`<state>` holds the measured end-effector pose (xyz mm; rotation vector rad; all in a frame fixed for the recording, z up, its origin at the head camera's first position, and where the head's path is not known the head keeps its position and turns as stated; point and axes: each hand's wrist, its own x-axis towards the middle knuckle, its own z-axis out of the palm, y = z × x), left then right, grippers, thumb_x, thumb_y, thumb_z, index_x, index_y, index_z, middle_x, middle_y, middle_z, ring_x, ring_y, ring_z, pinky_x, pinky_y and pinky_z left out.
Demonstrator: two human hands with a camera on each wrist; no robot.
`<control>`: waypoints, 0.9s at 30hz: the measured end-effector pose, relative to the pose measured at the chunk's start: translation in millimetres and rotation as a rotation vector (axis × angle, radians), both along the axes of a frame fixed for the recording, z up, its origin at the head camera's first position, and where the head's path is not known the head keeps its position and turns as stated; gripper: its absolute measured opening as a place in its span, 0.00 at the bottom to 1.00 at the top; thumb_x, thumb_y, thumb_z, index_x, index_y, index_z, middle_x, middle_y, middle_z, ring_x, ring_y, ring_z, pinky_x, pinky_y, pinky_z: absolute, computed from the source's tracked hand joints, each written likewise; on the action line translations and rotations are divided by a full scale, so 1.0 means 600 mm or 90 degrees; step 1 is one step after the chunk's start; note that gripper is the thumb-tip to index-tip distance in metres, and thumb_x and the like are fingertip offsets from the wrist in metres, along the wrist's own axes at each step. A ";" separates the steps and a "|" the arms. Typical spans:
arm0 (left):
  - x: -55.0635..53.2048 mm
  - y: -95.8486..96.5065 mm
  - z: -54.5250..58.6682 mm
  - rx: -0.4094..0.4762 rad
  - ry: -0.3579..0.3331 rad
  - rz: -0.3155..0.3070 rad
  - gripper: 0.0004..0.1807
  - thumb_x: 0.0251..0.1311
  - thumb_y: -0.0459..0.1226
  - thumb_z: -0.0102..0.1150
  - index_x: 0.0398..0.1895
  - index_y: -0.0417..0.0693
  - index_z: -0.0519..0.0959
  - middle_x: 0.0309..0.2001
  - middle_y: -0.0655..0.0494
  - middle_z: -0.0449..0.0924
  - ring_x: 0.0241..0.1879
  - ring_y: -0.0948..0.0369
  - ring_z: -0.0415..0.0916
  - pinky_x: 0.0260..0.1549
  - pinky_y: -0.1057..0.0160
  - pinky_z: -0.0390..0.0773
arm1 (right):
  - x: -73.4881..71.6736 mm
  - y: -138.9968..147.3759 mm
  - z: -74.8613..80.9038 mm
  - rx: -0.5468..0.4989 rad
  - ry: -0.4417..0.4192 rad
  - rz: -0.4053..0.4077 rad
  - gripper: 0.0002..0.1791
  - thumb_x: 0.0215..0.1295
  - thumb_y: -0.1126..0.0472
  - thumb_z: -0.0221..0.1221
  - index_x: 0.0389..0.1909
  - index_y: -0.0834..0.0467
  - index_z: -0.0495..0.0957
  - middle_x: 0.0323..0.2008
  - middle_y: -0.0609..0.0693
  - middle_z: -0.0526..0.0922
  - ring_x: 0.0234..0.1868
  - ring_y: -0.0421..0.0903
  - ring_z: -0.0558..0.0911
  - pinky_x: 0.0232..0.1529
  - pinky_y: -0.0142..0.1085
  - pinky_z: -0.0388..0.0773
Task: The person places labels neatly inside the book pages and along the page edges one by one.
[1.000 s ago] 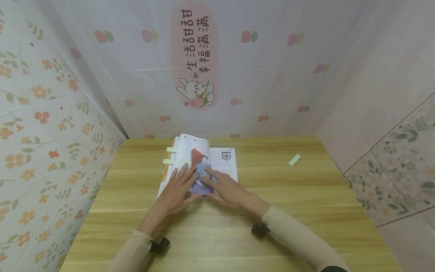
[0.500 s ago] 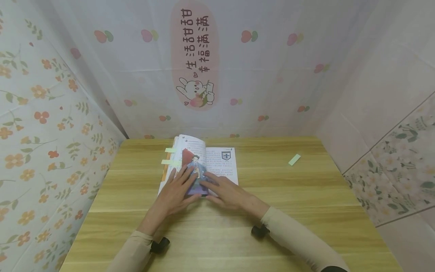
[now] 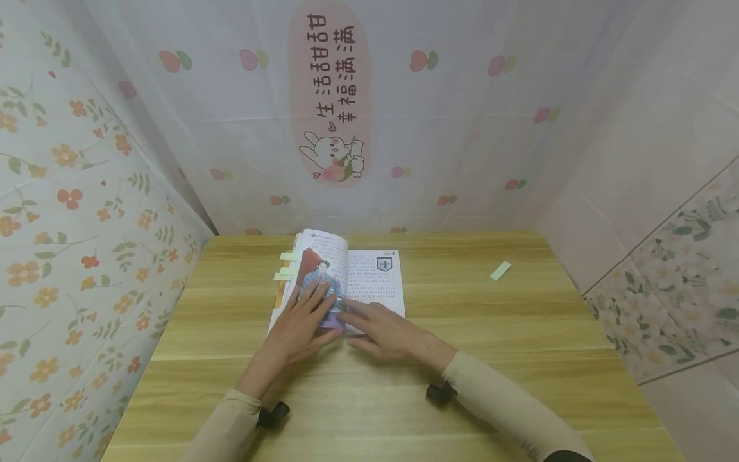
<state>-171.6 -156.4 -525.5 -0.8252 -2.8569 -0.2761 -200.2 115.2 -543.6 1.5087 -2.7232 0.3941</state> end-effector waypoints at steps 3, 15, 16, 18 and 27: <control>-0.002 0.002 -0.001 0.001 -0.013 0.000 0.46 0.76 0.63 0.65 0.86 0.46 0.71 0.90 0.42 0.62 0.92 0.39 0.54 0.88 0.29 0.56 | 0.000 0.001 -0.001 0.002 0.018 0.014 0.34 0.88 0.40 0.54 0.87 0.49 0.68 0.89 0.53 0.67 0.87 0.53 0.71 0.87 0.50 0.71; -0.004 0.008 -0.010 0.002 -0.036 0.009 0.47 0.76 0.60 0.67 0.88 0.44 0.68 0.91 0.42 0.60 0.91 0.37 0.54 0.86 0.27 0.59 | 0.003 0.007 0.001 0.030 0.034 -0.001 0.35 0.90 0.39 0.51 0.88 0.48 0.67 0.89 0.48 0.67 0.90 0.54 0.67 0.90 0.50 0.66; -0.004 0.009 -0.011 -0.001 -0.036 0.012 0.47 0.76 0.60 0.66 0.88 0.45 0.67 0.91 0.43 0.59 0.91 0.38 0.54 0.86 0.27 0.60 | 0.004 0.008 0.002 0.031 0.031 -0.006 0.35 0.90 0.39 0.51 0.88 0.48 0.67 0.89 0.48 0.67 0.90 0.53 0.67 0.90 0.50 0.65; -0.005 0.010 -0.013 -0.003 -0.040 0.017 0.48 0.77 0.61 0.66 0.89 0.45 0.66 0.92 0.43 0.58 0.92 0.38 0.53 0.87 0.28 0.60 | 0.005 0.011 0.003 0.030 0.031 -0.011 0.35 0.89 0.39 0.51 0.88 0.49 0.68 0.89 0.48 0.68 0.89 0.53 0.68 0.90 0.51 0.66; -0.008 0.012 -0.016 0.006 -0.070 0.032 0.49 0.79 0.61 0.63 0.91 0.45 0.61 0.93 0.42 0.54 0.92 0.37 0.51 0.88 0.29 0.58 | 0.006 0.046 0.003 0.020 0.061 -0.041 0.35 0.87 0.40 0.57 0.86 0.51 0.70 0.86 0.54 0.72 0.87 0.58 0.70 0.88 0.54 0.67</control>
